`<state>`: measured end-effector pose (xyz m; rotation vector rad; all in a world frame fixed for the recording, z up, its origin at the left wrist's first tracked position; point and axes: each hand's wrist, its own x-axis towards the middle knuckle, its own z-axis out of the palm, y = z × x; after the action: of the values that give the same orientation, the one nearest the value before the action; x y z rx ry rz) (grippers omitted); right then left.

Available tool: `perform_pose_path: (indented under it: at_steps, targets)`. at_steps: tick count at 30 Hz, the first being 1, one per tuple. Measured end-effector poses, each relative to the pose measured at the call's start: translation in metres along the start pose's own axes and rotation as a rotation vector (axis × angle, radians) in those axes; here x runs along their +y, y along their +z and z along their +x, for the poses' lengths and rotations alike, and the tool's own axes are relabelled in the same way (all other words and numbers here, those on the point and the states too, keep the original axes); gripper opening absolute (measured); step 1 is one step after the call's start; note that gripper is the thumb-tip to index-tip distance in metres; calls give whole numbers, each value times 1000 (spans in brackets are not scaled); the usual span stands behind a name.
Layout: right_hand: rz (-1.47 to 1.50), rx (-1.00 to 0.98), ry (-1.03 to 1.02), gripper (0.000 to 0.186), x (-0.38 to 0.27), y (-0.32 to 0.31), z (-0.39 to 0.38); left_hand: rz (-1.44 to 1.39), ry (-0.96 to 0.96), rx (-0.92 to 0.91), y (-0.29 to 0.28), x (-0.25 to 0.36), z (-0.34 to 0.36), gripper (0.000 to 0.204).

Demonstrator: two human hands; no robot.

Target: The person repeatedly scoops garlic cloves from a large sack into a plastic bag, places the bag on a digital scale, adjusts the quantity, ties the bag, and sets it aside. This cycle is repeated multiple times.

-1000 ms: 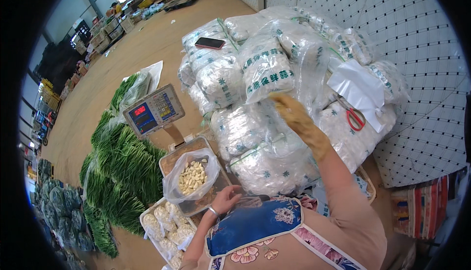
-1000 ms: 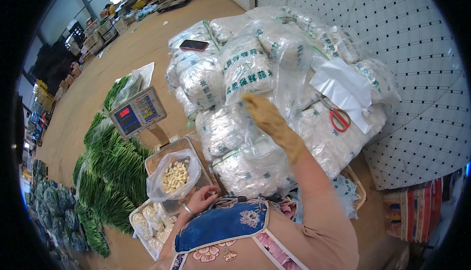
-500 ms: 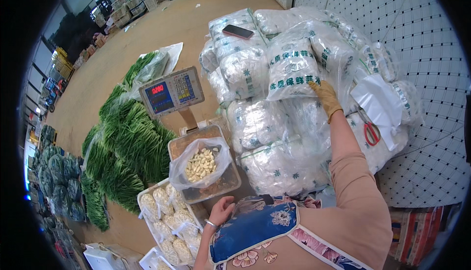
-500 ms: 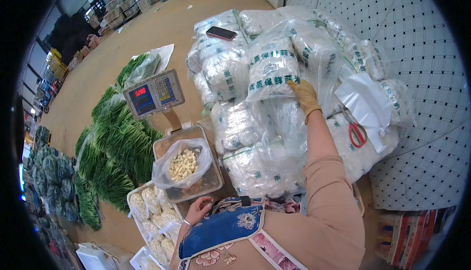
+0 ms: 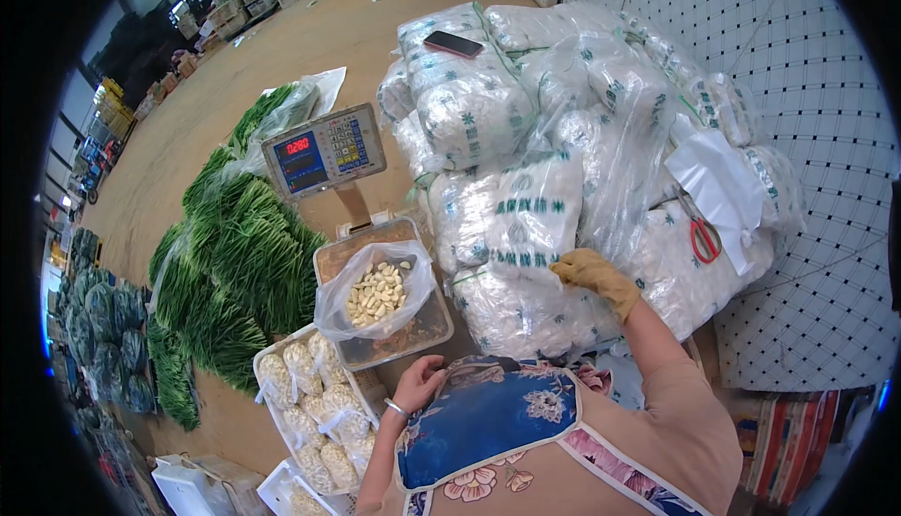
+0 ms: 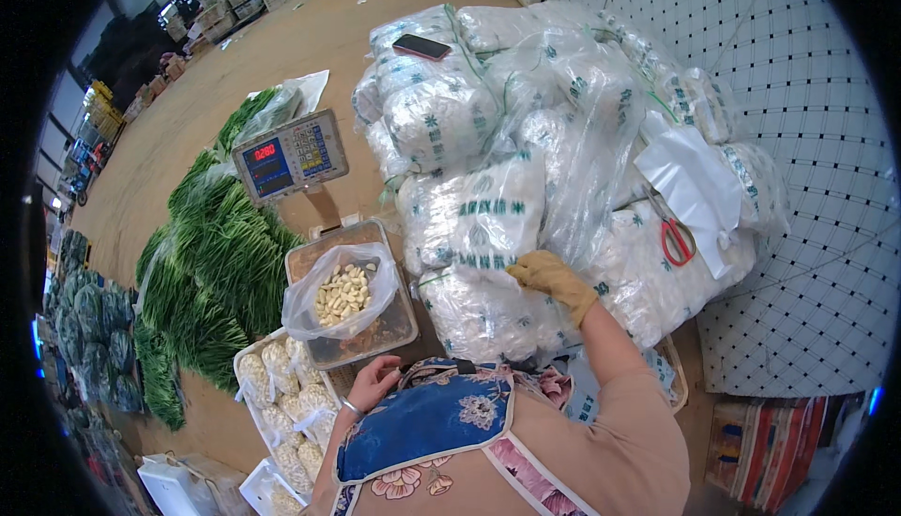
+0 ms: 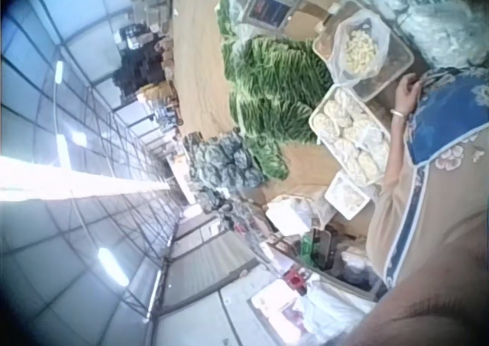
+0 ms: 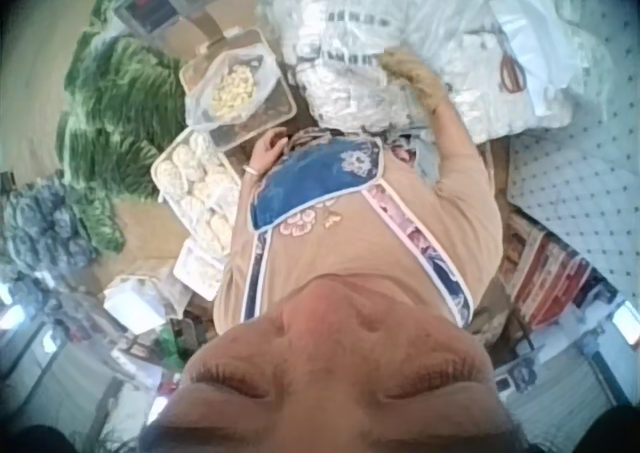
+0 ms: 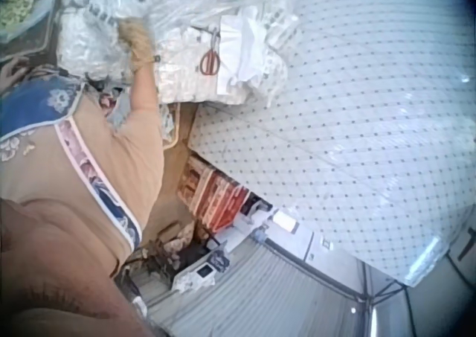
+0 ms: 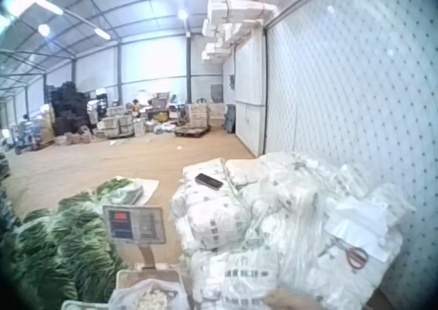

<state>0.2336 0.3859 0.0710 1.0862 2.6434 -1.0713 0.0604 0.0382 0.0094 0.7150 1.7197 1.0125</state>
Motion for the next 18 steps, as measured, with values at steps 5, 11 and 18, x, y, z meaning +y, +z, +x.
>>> perform_pose_path:
  at_steps: [5, 11, 18]
  targets:
    - [53, 569, -222, 29, -11, -42, 29, 60, 54, 17, 3, 6, 5, 34]
    - [-291, 499, -175, 34, 16, -48, 137, -5, 35, 54, 3, 0, 2, 34]
    - [-619, 29, 297, 59, -19, -41, 151, -120, -84, 174, -5, -17, -28, 34]
